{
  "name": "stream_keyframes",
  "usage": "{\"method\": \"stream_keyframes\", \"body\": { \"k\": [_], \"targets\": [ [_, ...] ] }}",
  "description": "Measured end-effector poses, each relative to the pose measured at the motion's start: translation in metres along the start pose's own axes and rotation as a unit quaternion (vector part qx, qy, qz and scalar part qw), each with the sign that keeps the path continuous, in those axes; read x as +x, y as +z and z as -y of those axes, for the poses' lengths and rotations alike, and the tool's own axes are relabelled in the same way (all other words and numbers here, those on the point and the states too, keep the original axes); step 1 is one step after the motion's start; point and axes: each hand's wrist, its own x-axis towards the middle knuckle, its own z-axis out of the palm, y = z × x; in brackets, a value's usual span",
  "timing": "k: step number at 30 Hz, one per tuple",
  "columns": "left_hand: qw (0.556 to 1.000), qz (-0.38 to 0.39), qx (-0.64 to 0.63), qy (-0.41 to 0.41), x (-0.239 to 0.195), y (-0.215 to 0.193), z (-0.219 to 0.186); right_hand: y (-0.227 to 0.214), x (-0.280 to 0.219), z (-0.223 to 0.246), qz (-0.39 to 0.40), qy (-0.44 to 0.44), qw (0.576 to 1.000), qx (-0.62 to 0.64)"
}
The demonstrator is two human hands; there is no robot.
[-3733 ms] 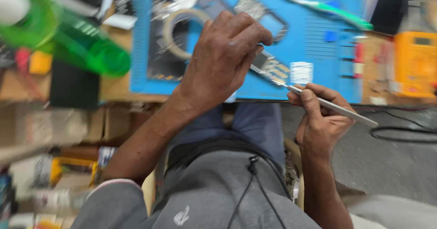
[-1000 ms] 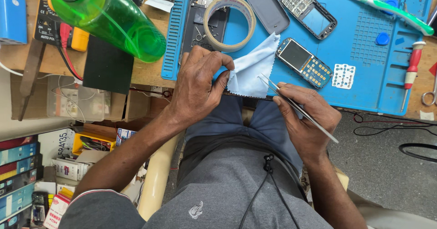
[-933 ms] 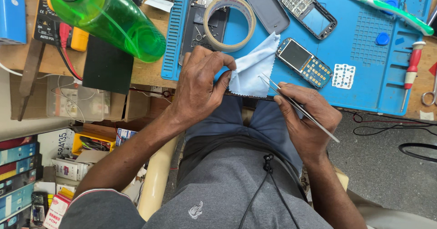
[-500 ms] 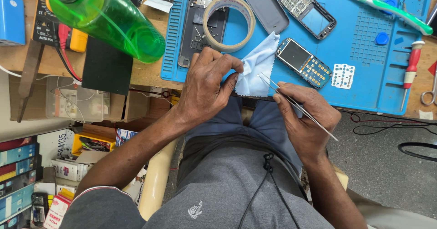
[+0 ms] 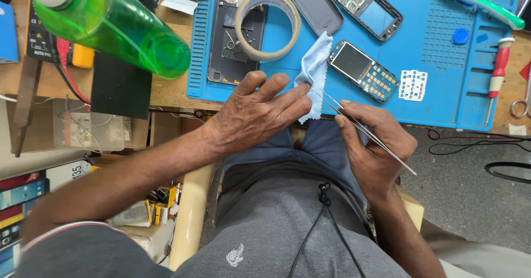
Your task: The person uses tweezers to pick up small components from a white cloth and place them onto the keypad area of a disassembled mobile phone. The person repeatedly wipes the tweezers on the cloth between placements.
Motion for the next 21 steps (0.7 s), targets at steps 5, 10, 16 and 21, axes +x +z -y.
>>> {"method": "stream_keyframes", "body": {
  "k": [5,10,16,21],
  "targets": [
    [1.0,0.013,-0.002,0.023,0.0,-0.005,0.005,0.003,0.009,0.004,0.016,-0.045,0.998,-0.048],
    [0.994,0.002,-0.1,-0.043,-0.003,-0.001,0.004,0.002,0.011,0.008,0.031,-0.056,0.995,-0.079],
    [0.937,-0.008,-0.283,-0.203,-0.008,-0.006,0.007,0.001,0.01,0.005,0.031,-0.054,0.996,-0.065],
    [0.93,-0.022,-0.288,-0.23,-0.014,-0.017,0.014,0.002,0.011,0.003,0.034,-0.048,0.998,-0.036]
  ]
}}
